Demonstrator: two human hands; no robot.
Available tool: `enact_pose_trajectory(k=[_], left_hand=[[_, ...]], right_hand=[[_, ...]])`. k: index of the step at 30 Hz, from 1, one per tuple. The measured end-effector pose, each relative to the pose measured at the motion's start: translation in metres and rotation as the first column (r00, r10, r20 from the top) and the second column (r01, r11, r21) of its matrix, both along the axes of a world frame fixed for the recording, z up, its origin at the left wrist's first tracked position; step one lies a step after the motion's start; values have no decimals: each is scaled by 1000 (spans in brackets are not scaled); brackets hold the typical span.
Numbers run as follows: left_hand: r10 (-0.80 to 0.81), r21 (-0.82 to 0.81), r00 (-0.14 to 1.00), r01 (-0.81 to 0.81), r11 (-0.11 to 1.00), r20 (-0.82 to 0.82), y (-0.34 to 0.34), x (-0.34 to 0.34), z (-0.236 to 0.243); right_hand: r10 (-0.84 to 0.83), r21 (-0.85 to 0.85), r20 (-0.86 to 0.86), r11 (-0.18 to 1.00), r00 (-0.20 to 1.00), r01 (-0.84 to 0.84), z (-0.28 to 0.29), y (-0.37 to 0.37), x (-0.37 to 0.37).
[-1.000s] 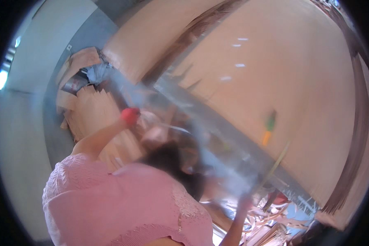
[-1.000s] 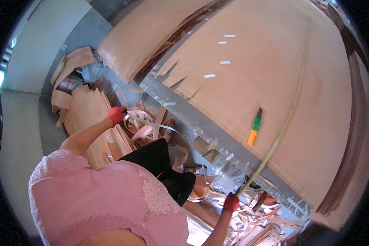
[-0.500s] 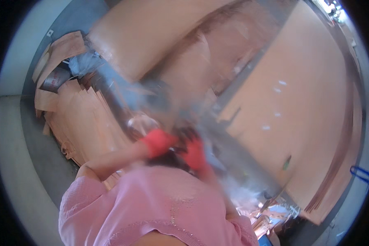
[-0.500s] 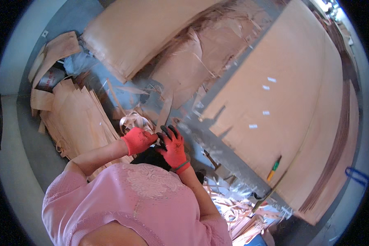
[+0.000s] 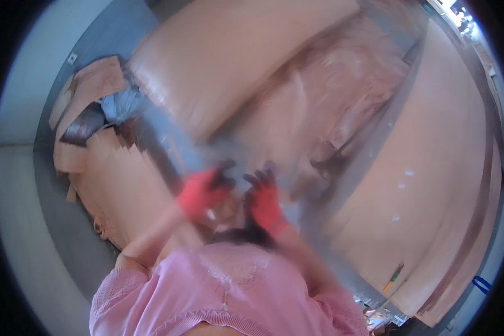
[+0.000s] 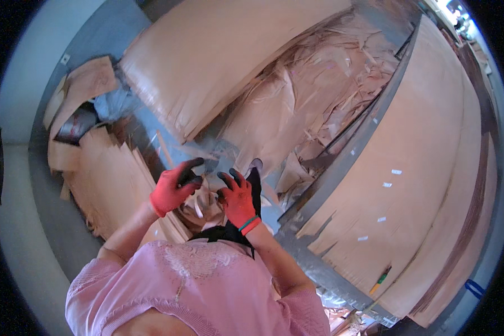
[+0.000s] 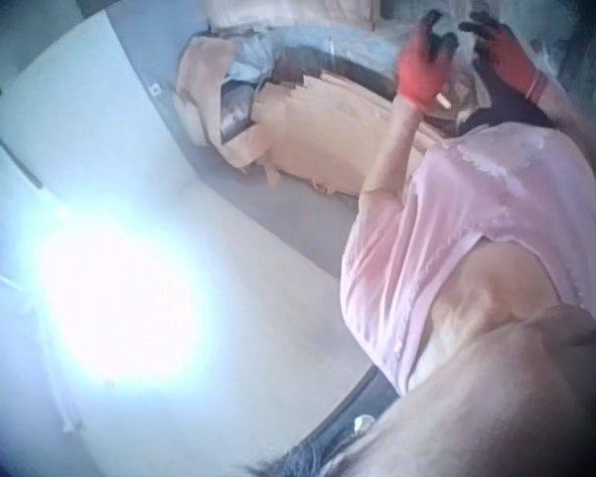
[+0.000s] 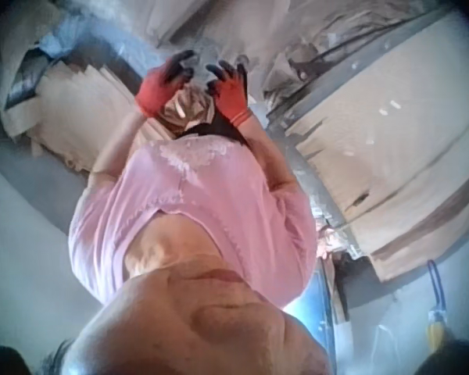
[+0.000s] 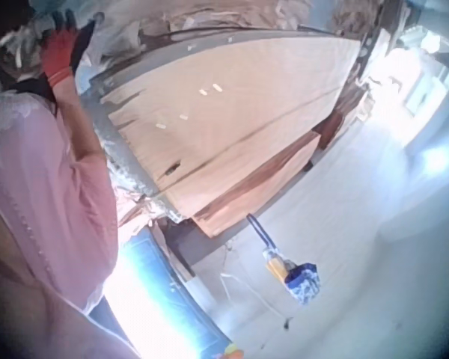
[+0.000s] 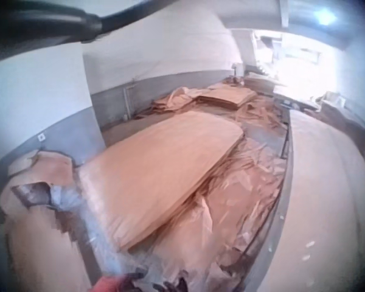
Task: The person uses a utility knife to cut a large sheet of wood veneer on a workbench, then lifts and stacks the cut pieces. They repeat the cutting and stacking process with another sheet, handling the veneer by hand and placing the pieces into a growing stack.
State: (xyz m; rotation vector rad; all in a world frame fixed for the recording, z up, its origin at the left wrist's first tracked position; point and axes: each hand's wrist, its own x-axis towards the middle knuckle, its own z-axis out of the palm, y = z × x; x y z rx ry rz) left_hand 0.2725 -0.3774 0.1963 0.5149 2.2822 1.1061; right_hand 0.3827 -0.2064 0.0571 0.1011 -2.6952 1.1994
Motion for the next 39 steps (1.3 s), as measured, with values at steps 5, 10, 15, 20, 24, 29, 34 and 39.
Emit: enact_pose_trajectory(k=[5, 10, 15, 20, 24, 29, 34, 39], left_hand=[[-468, 124, 873, 483, 866, -134, 65, -97, -66], [-614, 590, 593, 269, 761, 522, 176, -148, -93], [-561, 492, 631, 306, 815, 537, 258, -204, -65], [-587, 522, 552, 291, 801, 593, 328, -270, -41], [-577, 498, 496, 298, 815, 648, 403, -341, -16], [-749, 562, 462, 496, 662, 474, 509, -457, -63], [-754, 639, 361, 400, 656, 548, 605, -528, -54], [-780, 520, 440, 582, 625, 444, 721, -585, -65]], right_hand=[[-281, -88, -95, 958, 955, 273, 3, 54, -59], [-536, -242, 13, 817, 844, 523, 38, 138, -100], [-640, -340, 55, 710, 767, 617, 78, 205, -149], [-711, -551, 239, 462, 662, 695, 115, 257, -204], [-801, -558, 42, 477, 597, 679, 115, 319, -275], [-800, -685, 269, 232, 536, 691, 121, 408, -368], [-882, -598, 335, 73, 331, 798, 189, 505, -433], [-961, -574, 253, -60, 108, 816, 142, 620, -429]])
